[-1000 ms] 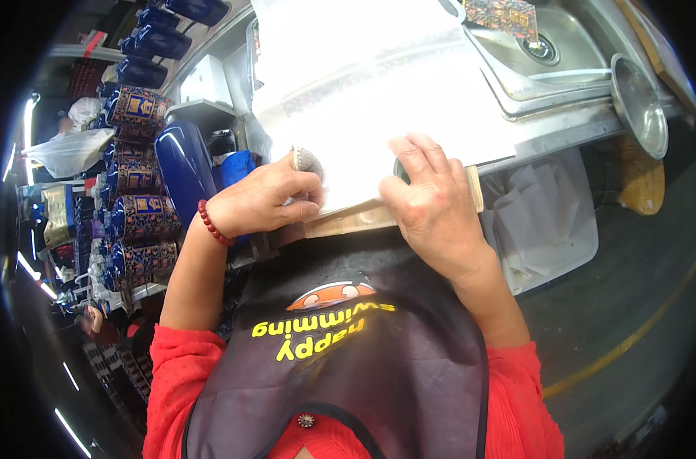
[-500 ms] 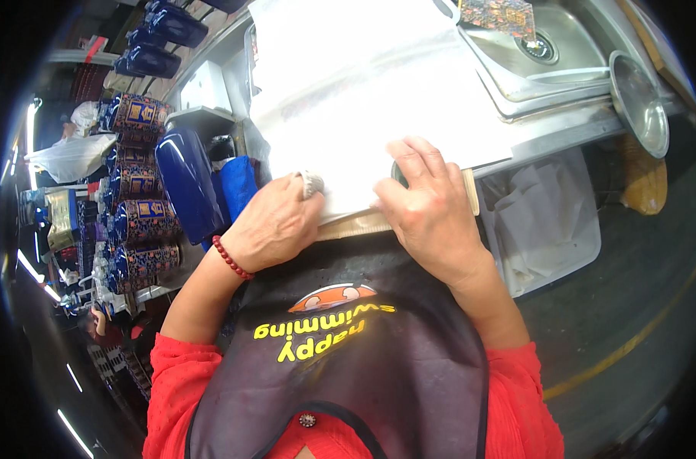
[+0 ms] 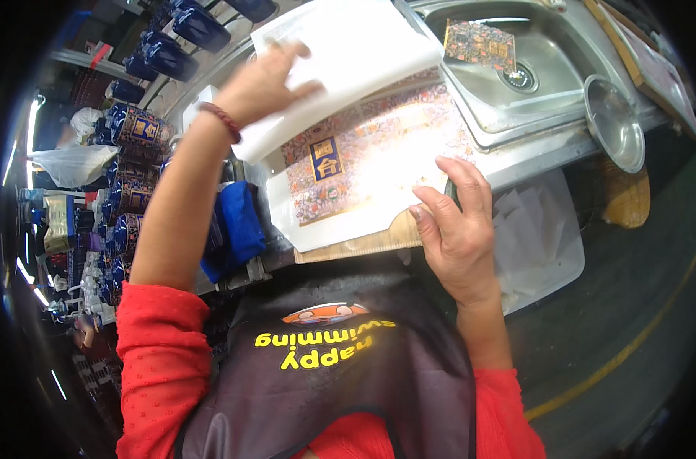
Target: The person cleans a blue bottle with a green sponge, then selects a decorative label from a sheet and applies it to the bottle's surface, smoothing it with fingers to adhere the label.
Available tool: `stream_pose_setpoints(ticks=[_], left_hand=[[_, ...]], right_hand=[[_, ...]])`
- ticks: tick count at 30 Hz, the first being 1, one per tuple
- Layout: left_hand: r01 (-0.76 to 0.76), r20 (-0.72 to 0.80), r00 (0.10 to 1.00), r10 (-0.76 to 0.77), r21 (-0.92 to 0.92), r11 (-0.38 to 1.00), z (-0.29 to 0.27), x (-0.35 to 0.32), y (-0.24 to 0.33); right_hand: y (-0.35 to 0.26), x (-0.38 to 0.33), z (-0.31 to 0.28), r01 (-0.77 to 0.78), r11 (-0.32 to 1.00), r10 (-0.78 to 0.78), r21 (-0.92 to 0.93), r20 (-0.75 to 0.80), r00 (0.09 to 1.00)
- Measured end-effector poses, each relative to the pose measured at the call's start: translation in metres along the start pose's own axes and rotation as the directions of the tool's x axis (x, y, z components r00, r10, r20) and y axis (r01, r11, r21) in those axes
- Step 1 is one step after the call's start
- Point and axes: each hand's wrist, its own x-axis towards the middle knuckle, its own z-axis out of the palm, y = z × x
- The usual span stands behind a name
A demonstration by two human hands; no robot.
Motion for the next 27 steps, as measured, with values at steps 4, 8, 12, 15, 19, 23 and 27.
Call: stream_pose_setpoints(ticks=[4, 8, 12, 15, 19, 23, 27], left_hand=[[-0.115, 0.359, 0.93, 0.082, 0.07, 0.991, 0.02, 0.014, 0.014], [-0.066, 0.363, 0.913, 0.189, -0.325, 0.943, -0.012, 0.048, -0.03], [0.245, -0.346, 0.934, -0.093, 0.427, 0.871, -0.012, 0.071, -0.05], [0.163, -0.063, 0.986, -0.153, 0.217, 0.962, 0.033, 0.077, -0.034], [0.165, 0.079, 0.984, -0.161, -0.048, 0.985, 0.072, 0.087, -0.035], [0.075, -0.003, 0.997, -0.075, 0.025, 0.997, 0.064, 0.097, -0.047], [0.104, -0.33, 0.939, -0.098, -0.002, 0.995, 0.032, 0.093, -0.053]], right_hand=[[0.008, 0.001, -0.003, -0.005, 1.0, 0.005, 0.006, 0.016, 1.0], [0.014, 0.006, -0.007, -0.021, 1.0, 0.021, 0.005, 0.011, 1.0], [0.015, 0.01, -0.005, -0.04, 0.999, 0.04, 0.014, 0.032, 0.999], [0.015, 0.014, -0.003, -0.058, 0.998, 0.057, 0.023, 0.051, 0.997], [0.016, 0.015, -0.004, -0.058, 0.998, 0.056, 0.02, 0.08, 0.995], [0.017, 0.013, -0.006, -0.061, 0.998, 0.059, 0.023, 0.066, 0.996], [0.019, 0.01, -0.005, -0.064, 0.997, 0.062, 0.035, 0.06, 0.996]])
